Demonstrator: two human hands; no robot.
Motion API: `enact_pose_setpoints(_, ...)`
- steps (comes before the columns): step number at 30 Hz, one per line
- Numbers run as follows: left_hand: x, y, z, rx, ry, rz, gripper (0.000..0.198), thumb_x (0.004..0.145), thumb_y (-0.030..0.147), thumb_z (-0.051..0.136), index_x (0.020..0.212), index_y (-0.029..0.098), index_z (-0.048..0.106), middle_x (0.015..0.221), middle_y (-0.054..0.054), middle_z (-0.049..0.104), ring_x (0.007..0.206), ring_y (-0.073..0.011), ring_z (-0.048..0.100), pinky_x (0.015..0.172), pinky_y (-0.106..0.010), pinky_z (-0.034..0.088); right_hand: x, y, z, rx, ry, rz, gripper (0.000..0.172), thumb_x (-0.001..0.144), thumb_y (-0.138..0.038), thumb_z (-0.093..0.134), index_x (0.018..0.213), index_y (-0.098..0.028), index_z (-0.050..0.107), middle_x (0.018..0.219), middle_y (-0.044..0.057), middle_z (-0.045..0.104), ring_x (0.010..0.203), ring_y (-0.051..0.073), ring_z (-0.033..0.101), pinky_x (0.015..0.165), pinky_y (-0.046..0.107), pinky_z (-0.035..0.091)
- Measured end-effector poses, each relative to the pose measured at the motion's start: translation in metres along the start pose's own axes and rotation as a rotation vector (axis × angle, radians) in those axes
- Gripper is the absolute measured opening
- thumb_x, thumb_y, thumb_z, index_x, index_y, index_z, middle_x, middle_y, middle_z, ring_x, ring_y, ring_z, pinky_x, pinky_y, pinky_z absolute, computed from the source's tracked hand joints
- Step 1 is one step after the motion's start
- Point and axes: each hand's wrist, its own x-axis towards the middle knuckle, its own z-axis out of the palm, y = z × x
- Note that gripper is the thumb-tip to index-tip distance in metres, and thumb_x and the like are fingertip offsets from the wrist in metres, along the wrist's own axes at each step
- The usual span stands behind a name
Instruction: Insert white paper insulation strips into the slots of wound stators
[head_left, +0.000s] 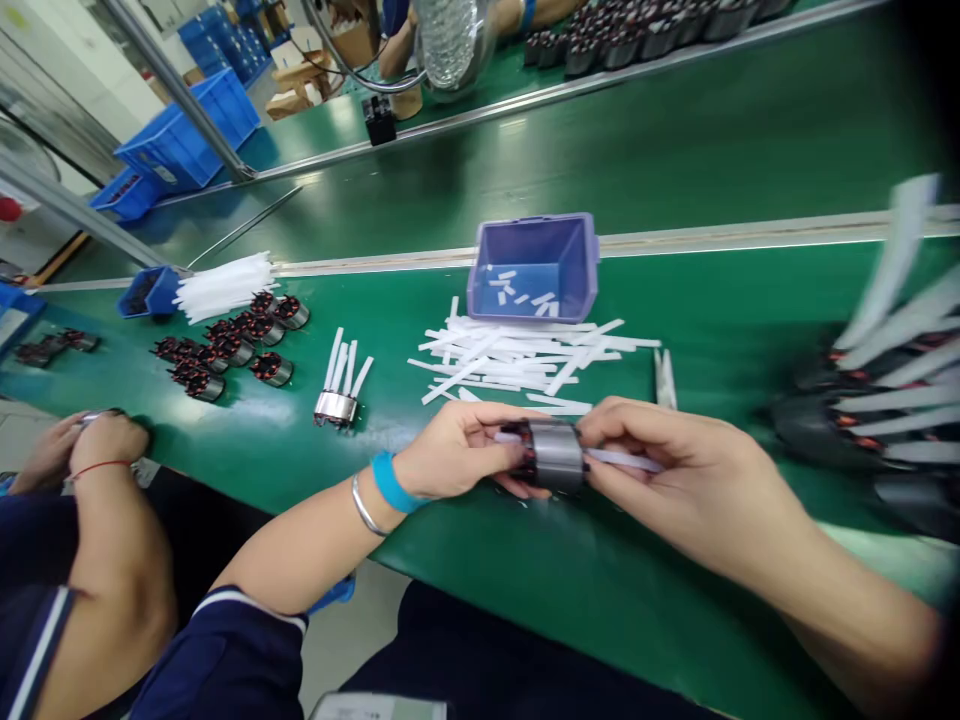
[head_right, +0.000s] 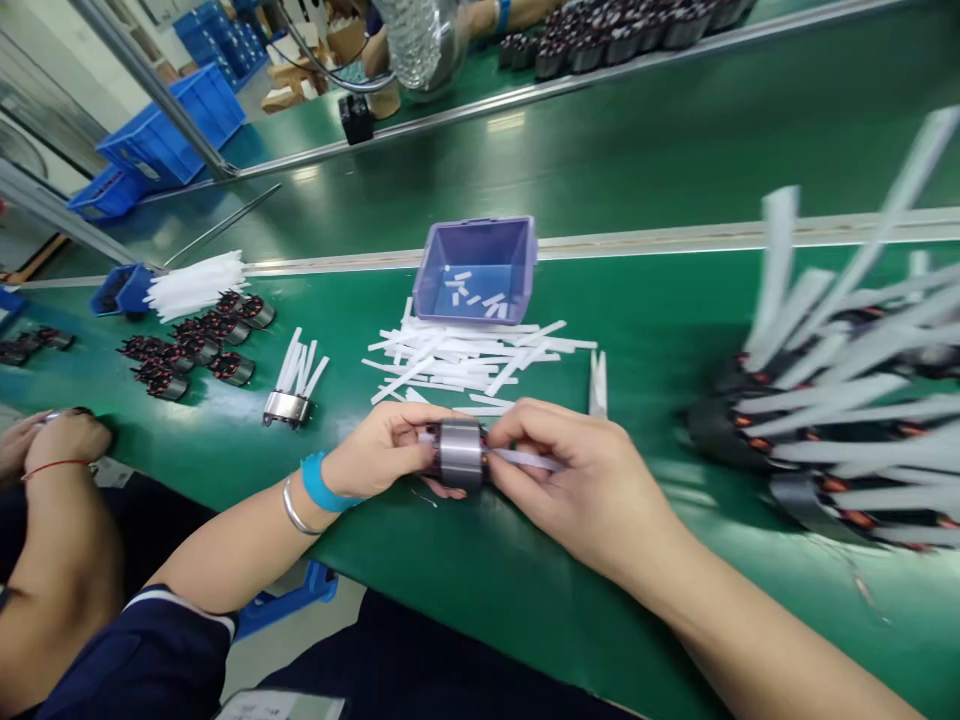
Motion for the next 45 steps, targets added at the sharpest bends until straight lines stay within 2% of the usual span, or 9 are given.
enact_pose_setpoints(5,-0.001,-0.007,0.003,0.096,0.027,0.076,0.050,0.072,0.036,0.076,0.113,0.009,0.066,0.083,-0.009,0.069,0.063,-0.0164,0.069,0.058,-0.026,0.057,-0.007,0.016,0.006,0.005,0.030,0.086,0.010,0.073,-0.033,0.062,0.069,-0.023,0.062,0.065,0.003,0.062,0.047,0.014,0.051,0.039,0.027,0.036)
enact_pose_setpoints(13,-0.006,-0.009,0.005,0.378,0.168,0.257,0.018,0.071,0.016,0.066,0.087,0.008,0.069,0.072,-0.005,0.067,0.060,-0.0096,0.061,0.056,-0.018,0.050,-0.003,0.009,0.006,0.127,-0.090,0.076,0.019,0.078,-0.033,0.065,0.063,-0.023,0.061,0.076,0.005,0.066,0.067,0.017,0.063,0.056,0.026,0.050)
enact_pose_setpoints(25,-0.009,-0.003,0.007,0.129,0.004,0.170,0.021,0.064,0.011,0.072,0.084,0.010,0.068,0.068,-0.003,0.067,0.057,-0.0080,0.062,0.055,-0.016,0.050,0.001,0.003,-0.016,0.334,-0.285,0.196,0.035,0.078,-0.045,0.070,0.056,-0.020,0.060,0.072,0.008,0.068,0.060,0.017,0.063,0.051,0.025,0.051)
enact_pose_setpoints(27,-0.010,-0.002,0.008,0.095,-0.063,0.154,0.027,0.061,0.007,0.072,0.087,0.011,0.066,0.069,-0.002,0.067,0.057,-0.0073,0.061,0.055,-0.016,0.049,0.008,0.010,-0.023,0.294,-0.298,0.159,0.027,0.080,-0.045,0.069,0.066,-0.021,0.066,0.077,0.008,0.070,0.067,0.019,0.067,0.057,0.028,0.054)
enact_pose_setpoints(30,-0.011,-0.006,0.008,0.065,-0.174,0.093,0.029,0.059,0.003,0.071,0.086,0.012,0.065,0.074,-0.003,0.068,0.062,-0.0083,0.064,0.060,-0.016,0.050,0.030,0.019,-0.023,-0.123,-0.146,-0.101,0.020,0.086,-0.040,0.062,0.089,-0.022,0.069,0.087,0.008,0.071,0.079,0.022,0.067,0.069,0.034,0.056)
enact_pose_setpoints(34,-0.010,-0.015,0.007,0.084,-0.271,-0.035,0.028,0.058,0.003,0.071,0.084,0.012,0.067,0.076,-0.003,0.068,0.061,-0.0090,0.063,0.058,-0.017,0.050,0.073,0.021,0.015,-0.442,-0.238,-0.368,0.022,0.087,-0.023,0.052,0.098,-0.018,0.070,0.104,0.012,0.067,0.096,0.025,0.061,0.081,0.040,0.049)
enact_pose_setpoints(39,-0.009,-0.014,0.007,-0.002,-0.296,-0.095,0.032,0.057,0.005,0.076,0.087,0.014,0.066,0.077,-0.002,0.069,0.065,-0.0083,0.065,0.061,-0.017,0.051,0.103,0.013,0.063,-0.519,-0.378,-0.422,0.016,0.078,-0.010,0.054,0.071,-0.014,0.069,0.100,0.014,0.066,0.090,0.026,0.058,0.073,0.039,0.042)
enact_pose_setpoints(42,-0.009,-0.009,0.007,-0.046,-0.285,-0.044,0.036,0.056,0.004,0.078,0.088,0.013,0.066,0.077,-0.003,0.070,0.066,-0.0094,0.066,0.062,-0.017,0.052,0.097,0.010,0.053,-0.513,-0.318,-0.399,0.017,0.081,-0.012,0.052,0.075,-0.014,0.067,0.102,0.014,0.066,0.094,0.026,0.058,0.077,0.040,0.044)
enact_pose_setpoints(45,-0.007,-0.006,0.005,-0.061,-0.194,0.001,0.032,0.057,0.009,0.080,0.086,0.011,0.066,0.079,-0.006,0.072,0.064,-0.0122,0.068,0.058,-0.019,0.053,0.072,0.006,0.013,-0.402,-0.179,-0.303,0.016,0.087,-0.021,0.052,0.088,-0.016,0.067,0.099,0.011,0.068,0.091,0.022,0.061,0.079,0.036,0.049)
